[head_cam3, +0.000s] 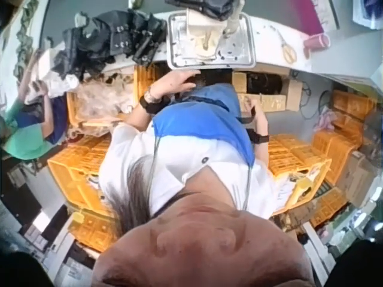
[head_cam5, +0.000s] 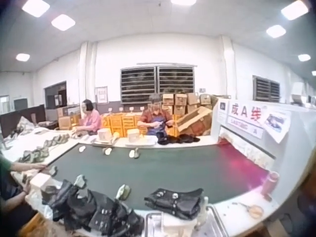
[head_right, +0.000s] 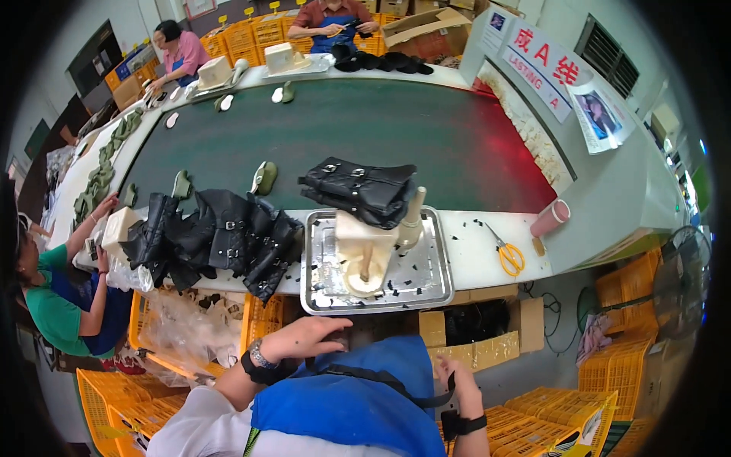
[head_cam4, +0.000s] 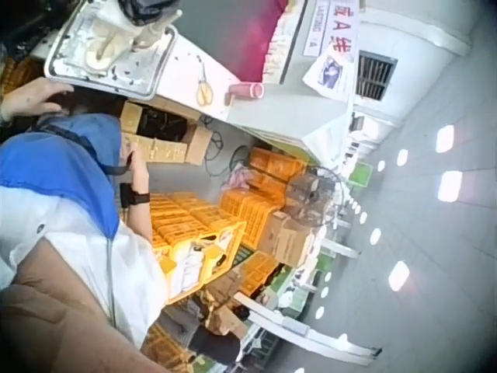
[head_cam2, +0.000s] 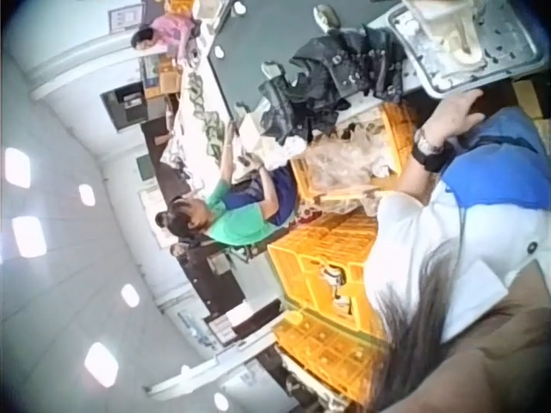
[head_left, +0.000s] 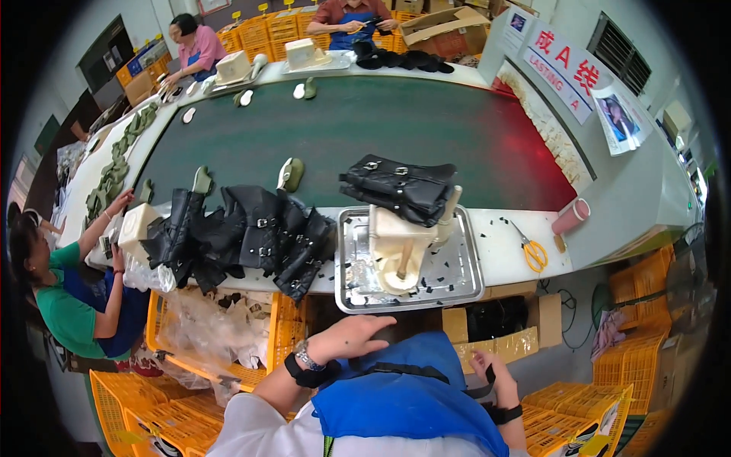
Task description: Apply glue to the edges of black boots and organize them during manufacturing.
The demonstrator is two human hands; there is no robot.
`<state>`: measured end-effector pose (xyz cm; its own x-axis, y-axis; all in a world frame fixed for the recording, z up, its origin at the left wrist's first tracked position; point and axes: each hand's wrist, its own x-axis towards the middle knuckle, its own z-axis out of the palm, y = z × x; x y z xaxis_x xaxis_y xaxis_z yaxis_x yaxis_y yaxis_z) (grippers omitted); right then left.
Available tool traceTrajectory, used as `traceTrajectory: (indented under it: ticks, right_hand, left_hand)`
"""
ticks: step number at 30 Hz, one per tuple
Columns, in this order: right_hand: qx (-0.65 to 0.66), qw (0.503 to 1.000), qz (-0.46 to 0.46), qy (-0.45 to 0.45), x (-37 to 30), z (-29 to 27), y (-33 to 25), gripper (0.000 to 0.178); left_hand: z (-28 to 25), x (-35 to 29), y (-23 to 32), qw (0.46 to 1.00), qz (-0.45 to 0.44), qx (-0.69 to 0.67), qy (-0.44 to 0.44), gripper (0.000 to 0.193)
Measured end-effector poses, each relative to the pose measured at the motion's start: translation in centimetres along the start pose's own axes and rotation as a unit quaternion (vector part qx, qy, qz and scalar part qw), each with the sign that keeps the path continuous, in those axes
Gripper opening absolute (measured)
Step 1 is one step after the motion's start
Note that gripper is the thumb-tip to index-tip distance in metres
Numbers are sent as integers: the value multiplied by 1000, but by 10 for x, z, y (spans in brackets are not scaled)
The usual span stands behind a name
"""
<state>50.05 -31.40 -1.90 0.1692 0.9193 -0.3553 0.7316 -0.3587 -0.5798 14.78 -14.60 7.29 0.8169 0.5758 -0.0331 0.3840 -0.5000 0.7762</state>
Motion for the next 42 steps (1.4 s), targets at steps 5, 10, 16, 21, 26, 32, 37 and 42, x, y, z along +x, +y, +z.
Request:
traceTrajectory:
  ticks: [5,10,16,21,26,32,37,42]
  right_hand:
    - [-30,997,-69,-18,48,-8,-40,30]
    - [-121,974,-151,-115,76,-4,-60,29]
    - [-67,974,-208,-67,97,-6,-61,31]
    - [-34,982,-175,-67,89,-12,-46,33]
    - [9,991,-127,-51,80,-36,-49,30]
    - [75,943,-318,-58,96,-73,-128,25]
    - [363,867,-140,-311,103,-61,-204,33]
    - [277,892,-264,-242,103,-37,-237,33]
  left_hand:
    - [-33,-34,-46,960,-104,-51,253,38]
    - [-79,-63,-110,829,-154,169,511,40]
    - [-114,-58,-169,729,-405,236,499,52]
    - [-126,-55,-193,722,-415,212,511,38]
    - [-144,-83,-144,729,-295,21,618,30]
    - [-97,-79,-36,880,-198,-280,330,26]
    - [-49,-16,-15,955,-141,-240,99,31]
    - [-54,-13,-2,975,-78,-182,104,79]
